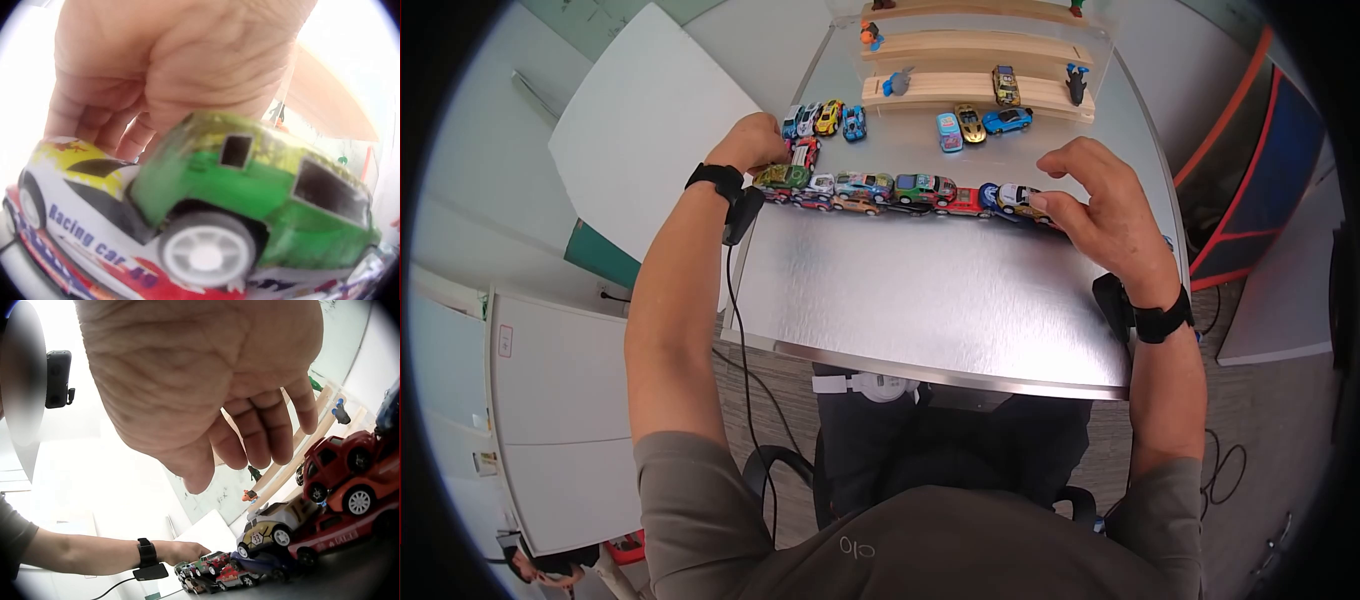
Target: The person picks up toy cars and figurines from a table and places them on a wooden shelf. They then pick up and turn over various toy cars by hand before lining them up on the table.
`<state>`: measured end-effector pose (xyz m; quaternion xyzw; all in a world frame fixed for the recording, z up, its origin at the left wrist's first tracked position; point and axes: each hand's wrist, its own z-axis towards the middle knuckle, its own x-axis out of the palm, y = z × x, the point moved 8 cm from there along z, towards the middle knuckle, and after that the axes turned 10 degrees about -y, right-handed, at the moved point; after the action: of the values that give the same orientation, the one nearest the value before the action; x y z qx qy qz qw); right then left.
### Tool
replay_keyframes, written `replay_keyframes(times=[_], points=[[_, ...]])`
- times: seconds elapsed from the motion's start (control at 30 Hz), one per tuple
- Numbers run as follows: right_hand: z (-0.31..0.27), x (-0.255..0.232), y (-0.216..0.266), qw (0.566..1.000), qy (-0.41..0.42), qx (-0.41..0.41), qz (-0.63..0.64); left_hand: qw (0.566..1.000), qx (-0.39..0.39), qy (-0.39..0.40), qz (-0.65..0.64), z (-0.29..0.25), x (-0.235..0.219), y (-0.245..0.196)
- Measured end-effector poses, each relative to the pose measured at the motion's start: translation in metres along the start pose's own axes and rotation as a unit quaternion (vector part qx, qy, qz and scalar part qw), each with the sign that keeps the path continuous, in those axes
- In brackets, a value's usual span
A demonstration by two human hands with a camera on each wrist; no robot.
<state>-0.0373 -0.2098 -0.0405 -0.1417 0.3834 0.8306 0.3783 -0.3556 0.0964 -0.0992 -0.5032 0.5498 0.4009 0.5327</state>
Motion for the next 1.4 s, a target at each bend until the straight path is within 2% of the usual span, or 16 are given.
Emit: replay_keyframes(times=[0.13, 0.2, 0.27, 0.3, 0.37, 0.43, 0.5, 0.53, 0.6, 0.63, 0.7, 0.87, 0.93, 1.4], points=[[0.001, -0.001, -0.002, 1.0, 0.001, -0.005, -0.008, 1.0, 0.001, -0.016, -0.003, 0.0, -0.007, -0.004], [-0.001, 0.003, -0.001, 0.999, 0.039, -0.015, -0.015, 1.0, -0.005, -0.021, -0.014, -0.004, -0.014, -0.001], [-0.001, 0.003, 0.0, 0.999, 0.033, -0.026, -0.016, 0.994, 0.015, -0.07, -0.085, -0.012, -0.032, 0.002], [-0.001, 0.002, 0.001, 0.999, 0.026, -0.038, -0.018, 0.994, 0.015, -0.07, -0.085, -0.014, -0.037, 0.006], [-0.001, 0.002, 0.001, 0.999, 0.031, -0.023, -0.008, 0.978, 0.068, -0.118, -0.159, -0.02, -0.054, 0.005], [-0.001, 0.004, 0.001, 0.999, 0.037, -0.008, 0.002, 0.975, 0.081, -0.115, -0.169, -0.045, -0.07, -0.008], [-0.001, 0.001, -0.001, 1.0, 0.004, 0.007, 0.015, 0.953, 0.15, -0.12, -0.234, -0.07, -0.081, -0.03], [0.0, 0.001, -0.001, 1.0, 0.005, 0.006, 0.016, 0.953, 0.149, -0.12, -0.233, -0.08, -0.083, -0.037], [0.0, 0.0, 0.001, 1.0, 0.007, -0.015, -0.009, 0.948, 0.191, -0.066, -0.247, -0.101, -0.077, -0.058], [0.0, 0.001, 0.001, 1.0, 0.008, -0.017, -0.008, 0.948, 0.189, -0.067, -0.247, -0.108, -0.077, -0.064], [0.0, 0.001, 0.001, 1.0, 0.007, -0.019, -0.011, 0.939, 0.264, -0.038, -0.217, -0.128, -0.073, -0.086], [0.0, 0.0, 0.0, 1.0, 0.007, -0.017, -0.008, 0.933, 0.29, -0.026, -0.212, -0.135, -0.064, -0.1], [0.0, 0.001, -0.001, 1.0, 0.005, -0.018, -0.009, 0.938, 0.303, -0.019, -0.166, -0.137, -0.059, -0.104], [0.0, 0.003, -0.001, 1.0, 0.017, -0.008, -0.012, 0.934, 0.322, -0.018, -0.154, -0.129, -0.043, -0.095]])
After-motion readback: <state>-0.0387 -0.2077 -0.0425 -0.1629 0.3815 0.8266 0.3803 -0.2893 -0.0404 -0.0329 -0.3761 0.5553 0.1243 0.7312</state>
